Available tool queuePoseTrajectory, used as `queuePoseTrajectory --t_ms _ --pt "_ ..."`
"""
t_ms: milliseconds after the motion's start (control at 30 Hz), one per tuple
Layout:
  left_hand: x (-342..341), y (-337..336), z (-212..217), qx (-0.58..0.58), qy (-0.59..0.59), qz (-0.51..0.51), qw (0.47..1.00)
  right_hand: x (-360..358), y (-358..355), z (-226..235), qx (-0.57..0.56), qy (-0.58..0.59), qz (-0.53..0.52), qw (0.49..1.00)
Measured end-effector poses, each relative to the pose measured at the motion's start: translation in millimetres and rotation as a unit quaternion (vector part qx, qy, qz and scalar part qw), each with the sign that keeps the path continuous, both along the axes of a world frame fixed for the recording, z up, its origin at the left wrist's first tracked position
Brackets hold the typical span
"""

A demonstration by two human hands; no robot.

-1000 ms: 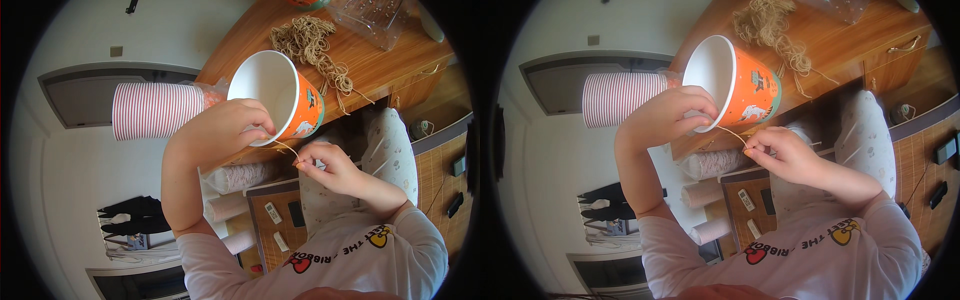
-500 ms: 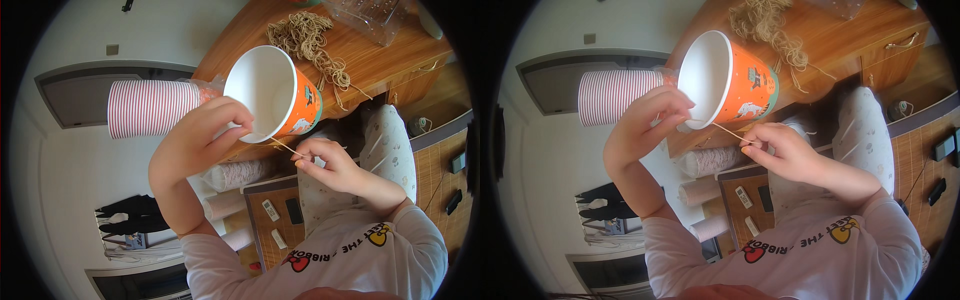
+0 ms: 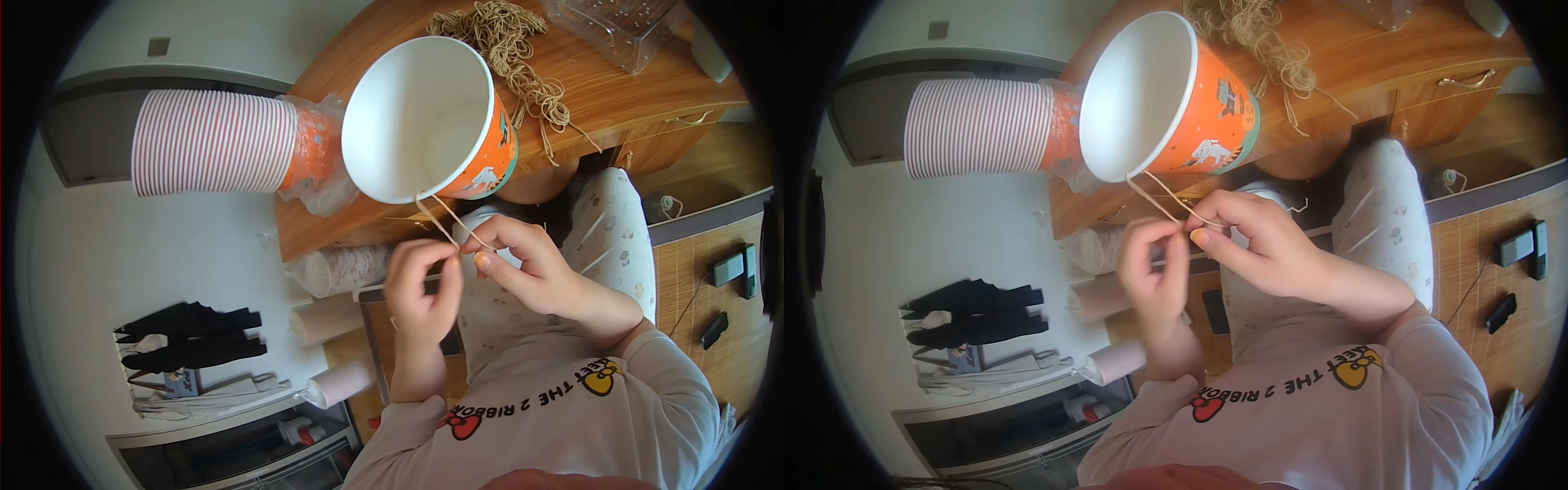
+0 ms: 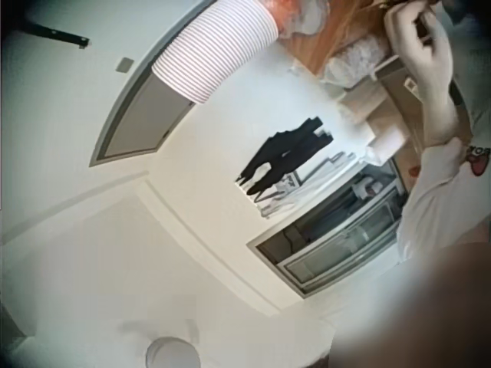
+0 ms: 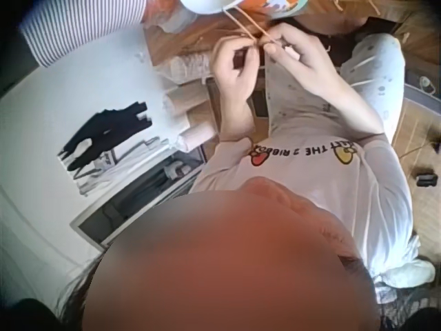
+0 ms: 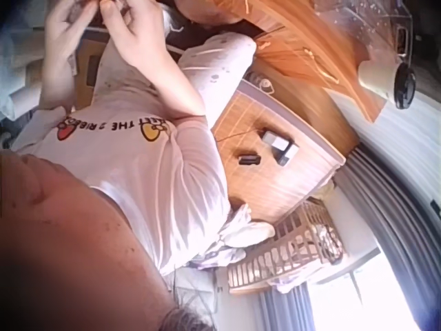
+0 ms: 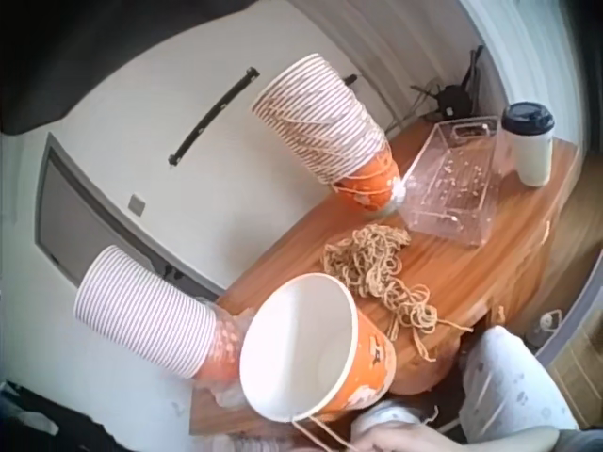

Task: Thread and tie twine through a paper bucket to create a handle.

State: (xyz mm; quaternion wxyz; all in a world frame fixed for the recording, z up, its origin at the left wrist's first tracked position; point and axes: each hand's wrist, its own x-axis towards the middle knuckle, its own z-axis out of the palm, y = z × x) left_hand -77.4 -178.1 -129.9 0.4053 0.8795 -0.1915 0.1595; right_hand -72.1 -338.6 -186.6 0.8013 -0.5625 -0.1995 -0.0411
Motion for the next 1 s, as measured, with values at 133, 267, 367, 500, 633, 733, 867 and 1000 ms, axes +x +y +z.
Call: queuePoseTrajectory --t_ms 133,267,367,500,633,733,867,1000 --pt "15.2 -4.7 -36.5 -0.034 0.02 -0.006 0.999 -0.5 2.3 -0.7 0.002 -0.011 -0.015 1.0" --pt "25.7 -5.6 -36.7 -0.048 0.016 0.008 0.999 0.0 1.3 3.8 -0.039 -0.026 -0.063 0.997" --pt "22.5 -0.3 -29.6 -0.099 0.028 0.021 0.994 0.2 -2.6 3.1 -0.052 -0.015 -0.068 0.996" --pt "19.4 -1.6 -18.3 -0.096 0.023 0.004 0.995 3.9 -8.5 0.2 -0.031 0.054 -0.055 0.997" --pt "24.6 -15.0 -15.9 -0.094 0.042 -0.001 0.995 8.3 -16.3 3.3 -0.049 0.03 -0.073 0.996" --pt "29.5 -18.5 -20.0 -0.093 0.042 -0.01 0.995 11.3 -19.5 3.6 -0.065 0.021 -0.076 0.995" --pt "33.2 -26.3 -23.7 -0.092 0.048 -0.001 0.995 14.6 -19.9 2.1 -0.098 -0.024 -0.107 0.989" --pt "31.8 -27.2 -29.6 -0.075 0.039 -0.001 0.996 14.5 -22.5 -0.5 -0.111 -0.015 -0.122 0.986"
